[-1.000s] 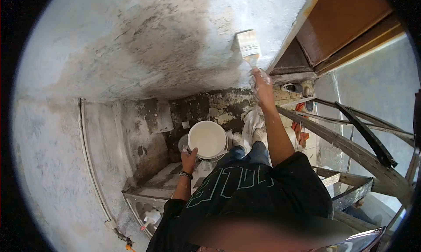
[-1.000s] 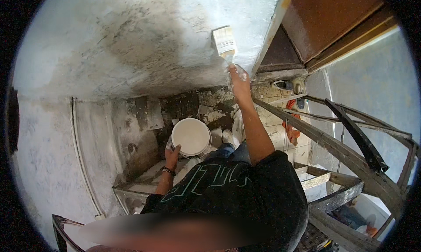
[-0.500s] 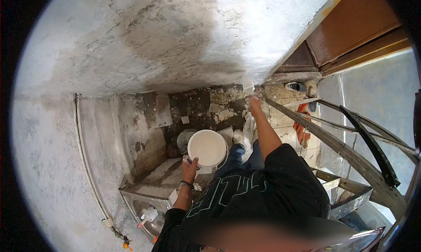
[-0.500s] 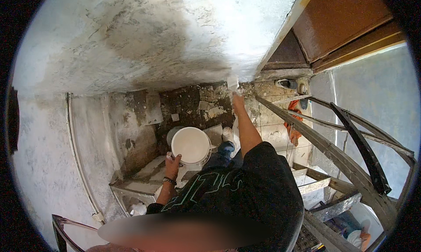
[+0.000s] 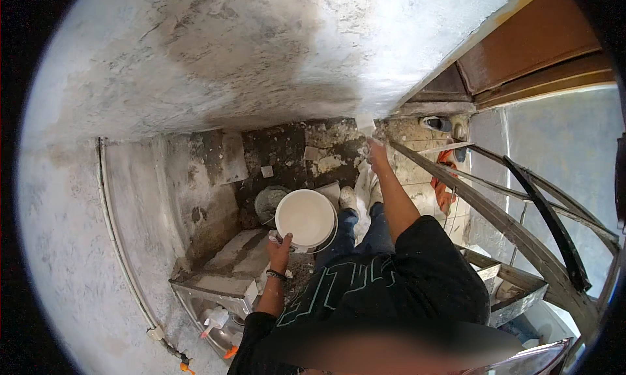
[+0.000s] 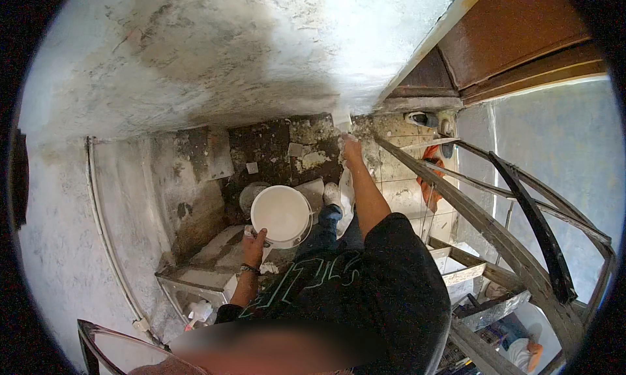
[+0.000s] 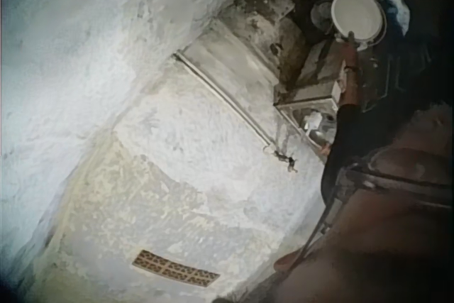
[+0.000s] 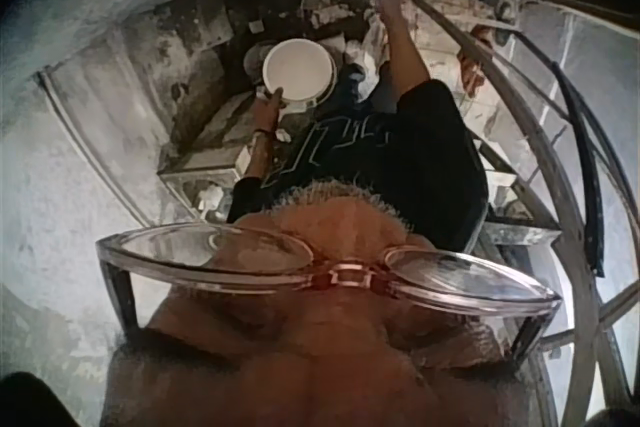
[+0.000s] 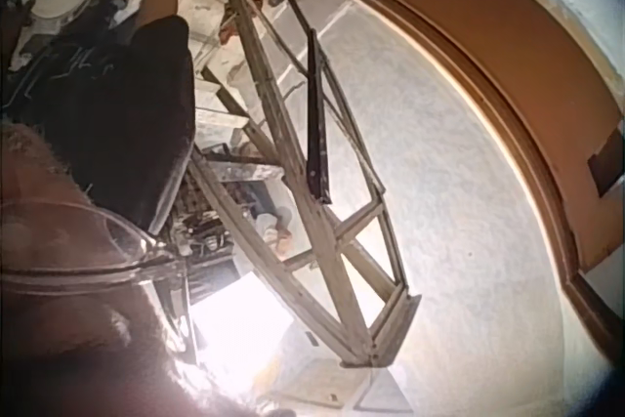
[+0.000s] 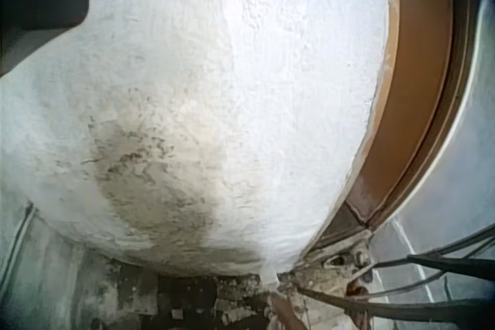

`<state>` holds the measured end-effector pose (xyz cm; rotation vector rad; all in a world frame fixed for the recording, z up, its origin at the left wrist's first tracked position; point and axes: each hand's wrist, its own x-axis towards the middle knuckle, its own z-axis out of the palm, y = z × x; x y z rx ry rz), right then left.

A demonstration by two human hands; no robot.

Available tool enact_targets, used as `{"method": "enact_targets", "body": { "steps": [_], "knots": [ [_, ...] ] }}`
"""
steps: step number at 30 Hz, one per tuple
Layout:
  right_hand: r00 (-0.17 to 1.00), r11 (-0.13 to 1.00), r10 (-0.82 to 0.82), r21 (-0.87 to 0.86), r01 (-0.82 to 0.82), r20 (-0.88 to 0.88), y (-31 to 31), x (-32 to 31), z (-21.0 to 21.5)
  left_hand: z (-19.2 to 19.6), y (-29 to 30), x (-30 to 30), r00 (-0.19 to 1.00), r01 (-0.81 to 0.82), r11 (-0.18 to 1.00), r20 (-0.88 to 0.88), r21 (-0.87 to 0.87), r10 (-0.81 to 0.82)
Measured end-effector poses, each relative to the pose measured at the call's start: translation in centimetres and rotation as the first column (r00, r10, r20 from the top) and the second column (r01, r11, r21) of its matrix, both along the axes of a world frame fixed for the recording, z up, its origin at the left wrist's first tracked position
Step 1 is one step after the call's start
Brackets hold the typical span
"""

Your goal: The person applies white paint or primer to a rough interior wall using a paintbrush.

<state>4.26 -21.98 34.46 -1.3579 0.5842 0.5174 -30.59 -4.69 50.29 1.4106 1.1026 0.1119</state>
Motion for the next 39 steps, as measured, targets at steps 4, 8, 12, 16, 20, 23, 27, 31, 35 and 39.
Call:
{"method": "enact_targets", "body": {
  "steps": [4, 8, 12, 16, 20, 23, 27, 31, 35, 39],
  "knots": [
    [0.961, 0.993, -0.077, -0.112, 0.048, -0.265, 0.5, 2.7, -2.8, -0.5, 0.2, 0.5, 0.994, 0.059, 0.998, -0.09, -0.012, -0.06],
    [0.977, 0.998, -0.038, 0.036, 0.047, -0.211, 1.5, 6.3, 0.1, -0.3, -0.1, 0.5, 0.985, 0.092, 0.993, -0.138, -0.08, -0.102],
    [0.999, 0.997, -0.037, 0.06, 0.038, -0.016, 1.2, 5.3, 7.6, -0.1, -0.1, 0.4, 0.98, 0.042, 0.999, -0.192, -0.014, -0.044],
    [0.993, 0.994, -0.105, 0.041, 0.102, 0.059, -0.9, 3.7, 19.3, 0.1, 0.2, 0.8, 0.996, 0.07, 0.997, -0.052, -0.031, -0.071],
    [0.984, 0.992, 0.002, 0.124, -0.025, 0.18, -3.4, 2.4, 28.8, 1.4, -0.1, 2.1, 0.999, 0.036, 0.999, -0.006, 0.025, -0.036],
    [0.95, 0.996, -0.076, 0.077, 0.055, 0.303, -4.4, 1.9, 29.1, 2.2, 0.2, 4.0, 0.999, -0.03, 0.999, -0.024, 0.038, 0.03],
    [0.943, 0.992, -0.123, 0.026, 0.121, 0.31, -3.8, 3.4, 19.3, 2.5, 0.3, 3.5, 0.998, 0.019, 0.999, 0.066, 0.051, -0.023],
    [0.982, 0.961, 0.111, -0.269, -0.065, 0.156, -3.4, 4.7, 6.5, 2.2, 1.1, 1.1, 1.0, -0.012, 1.0, -0.026, 0.027, 0.012],
    [0.992, 0.95, 0.124, -0.292, -0.11, 0.028, -6.1, 0.0, 1.8, 2.6, 2.5, -1.1, 0.983, -0.179, 0.984, -0.039, 0.003, 0.179],
    [1.0, 0.99, 0.017, -0.14, -0.02, -0.021, -9.1, -4.5, 3.4, 3.8, 4.6, -2.5, 0.948, -0.318, 0.946, 0.034, 0.065, 0.316]
  ]
}}
